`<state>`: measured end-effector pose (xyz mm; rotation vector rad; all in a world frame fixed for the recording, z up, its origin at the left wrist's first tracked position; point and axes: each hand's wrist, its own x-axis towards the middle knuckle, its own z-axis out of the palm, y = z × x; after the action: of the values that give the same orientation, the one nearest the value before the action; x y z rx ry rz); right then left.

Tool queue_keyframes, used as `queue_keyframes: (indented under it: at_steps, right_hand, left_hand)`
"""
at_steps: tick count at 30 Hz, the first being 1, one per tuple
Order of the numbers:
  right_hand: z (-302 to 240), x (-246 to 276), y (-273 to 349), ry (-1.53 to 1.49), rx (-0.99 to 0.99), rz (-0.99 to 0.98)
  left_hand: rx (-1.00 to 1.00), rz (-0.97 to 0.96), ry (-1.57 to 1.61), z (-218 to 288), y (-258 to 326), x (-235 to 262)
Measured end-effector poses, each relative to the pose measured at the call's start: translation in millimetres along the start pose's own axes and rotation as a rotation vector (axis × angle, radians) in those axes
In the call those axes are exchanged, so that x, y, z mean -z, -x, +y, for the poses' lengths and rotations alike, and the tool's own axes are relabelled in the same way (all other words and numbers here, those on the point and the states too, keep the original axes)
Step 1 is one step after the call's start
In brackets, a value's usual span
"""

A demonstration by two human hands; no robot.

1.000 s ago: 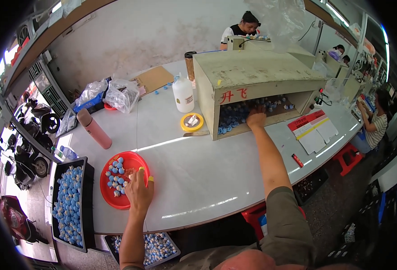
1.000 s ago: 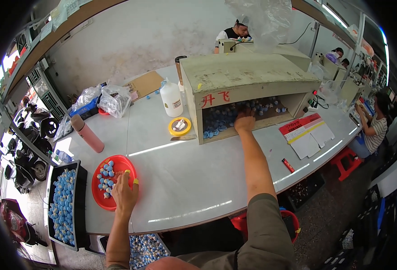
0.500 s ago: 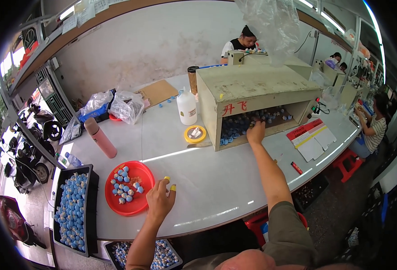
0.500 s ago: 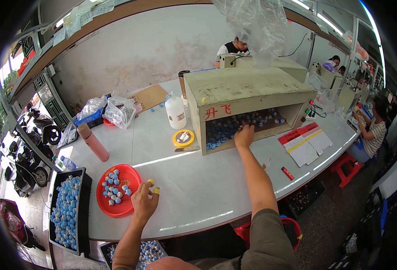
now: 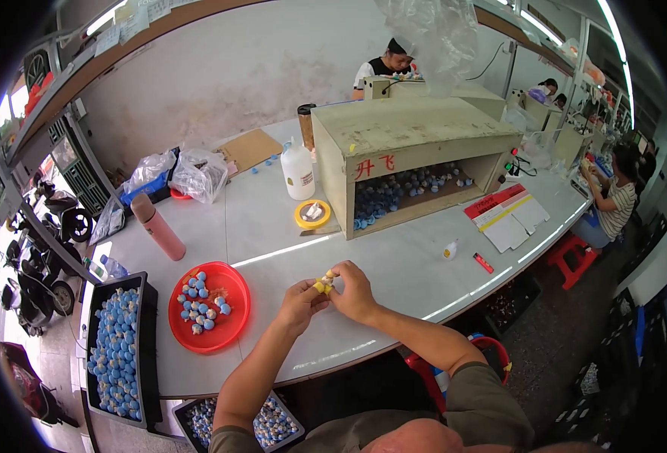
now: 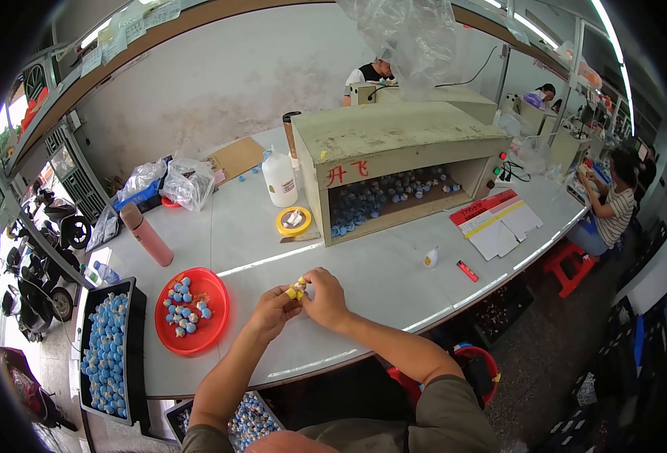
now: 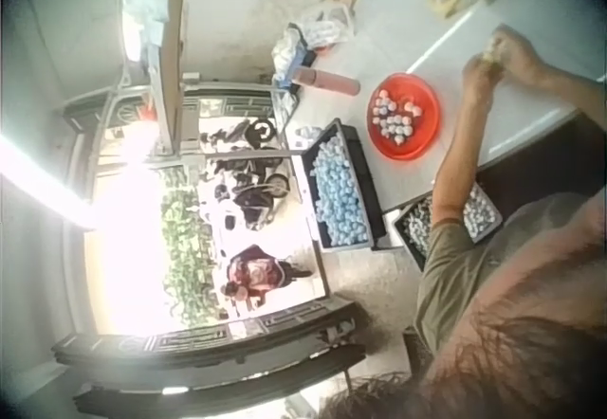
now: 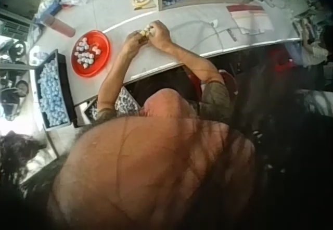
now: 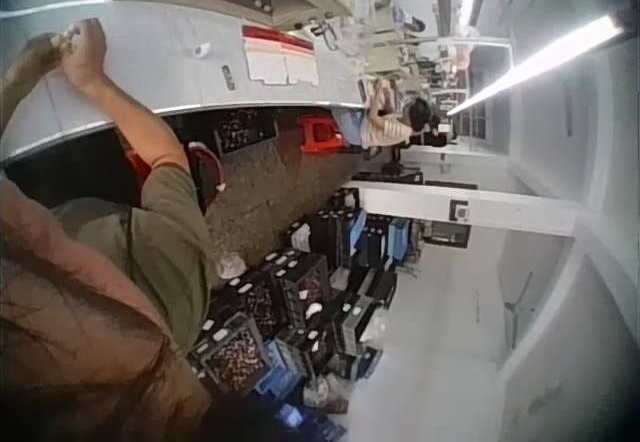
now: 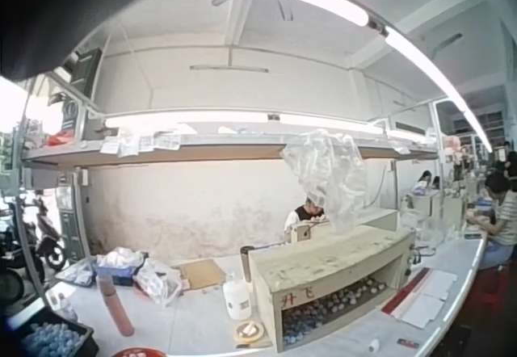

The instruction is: The person assembles small spherical plastic toy components by applying adhesive from a bottle to the plastic parts and joining the halves by hand.

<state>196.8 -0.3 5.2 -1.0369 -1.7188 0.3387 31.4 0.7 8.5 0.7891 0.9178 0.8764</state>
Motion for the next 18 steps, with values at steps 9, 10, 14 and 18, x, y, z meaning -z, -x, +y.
queue_keyframes:
  at_steps: [9, 10, 14, 18]
  right_hand:
    - [11.6, 13.9, 23.8, 0.072, -0.015, -0.077]
    - [8.0, 21.2, 23.6, 0.078, -0.023, -0.073]
    - [21.5, 81.4, 24.5, 0.298, 0.071, 0.215]
    - [96.1, 155.8, 30.9, 0.675, -0.401, 0.591]
  left_hand:
    - [0.041, -0.071, 0.069, -6.7, -4.1, -21.1]
    - [0.049, -0.079, 0.068, -4.7, -3.2, -20.4]
    - [-0.061, -0.005, -0.059, 6.5, 2.9, 5.3]
    - [-0.05, -0.005, -0.092, 6.9, 4.3, 19.0]
